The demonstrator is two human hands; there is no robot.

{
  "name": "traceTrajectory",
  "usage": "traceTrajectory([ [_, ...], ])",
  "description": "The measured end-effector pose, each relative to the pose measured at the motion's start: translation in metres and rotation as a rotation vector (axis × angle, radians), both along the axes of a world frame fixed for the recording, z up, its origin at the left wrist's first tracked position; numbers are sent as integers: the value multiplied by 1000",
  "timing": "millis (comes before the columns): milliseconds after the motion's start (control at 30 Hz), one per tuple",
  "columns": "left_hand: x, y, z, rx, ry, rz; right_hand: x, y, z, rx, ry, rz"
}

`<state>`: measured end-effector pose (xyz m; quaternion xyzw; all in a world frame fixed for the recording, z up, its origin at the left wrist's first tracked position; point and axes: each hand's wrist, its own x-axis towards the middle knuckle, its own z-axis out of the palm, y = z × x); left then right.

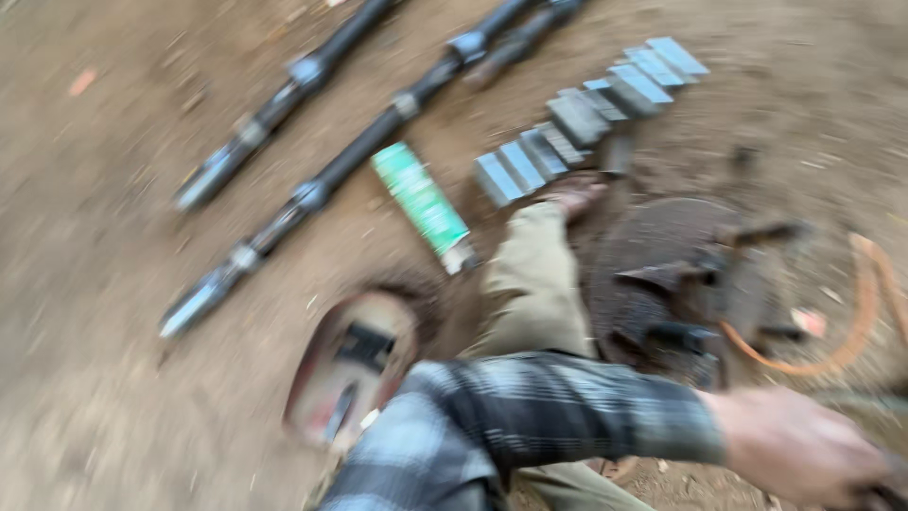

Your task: The person sits on the ground and repeatedly picks up small metal rings, then fits them onto short metal tubes mounted on a circular jig. The person handles the rings and tubes by hand, adjusting and seating each ring before moving to the next tube.

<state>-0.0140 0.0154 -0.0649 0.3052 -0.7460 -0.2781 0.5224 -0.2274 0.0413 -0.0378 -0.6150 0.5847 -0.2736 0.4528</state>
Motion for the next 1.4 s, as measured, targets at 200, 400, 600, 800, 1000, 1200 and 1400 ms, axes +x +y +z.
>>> traceTrajectory([
  [200, 47, 13, 71, 266, -204, -102, -11, 41, 43, -44, -140, -101],
  [400, 60, -2, 111, 197, -87, -40, 9, 56, 59, -128, -327, -239],
  [600, 64, -3, 117, 260, -135, -88, 19, 52, 80, -125, -222, -212],
  [800, 63, 2, 125, 283, -186, -119, 31, 58, 84, -196, -153, -157],
  [1000, 66, 4, 129, 287, -193, -120, 32, 56, 87, -170, -163, -119],
  [1200, 65, 2, 133, 256, -209, -108, 30, 53, 83, -153, -161, -121],
  [1400, 64, 3, 128, 261, -232, -124, 28, 54, 79, -192, -152, -99],
])
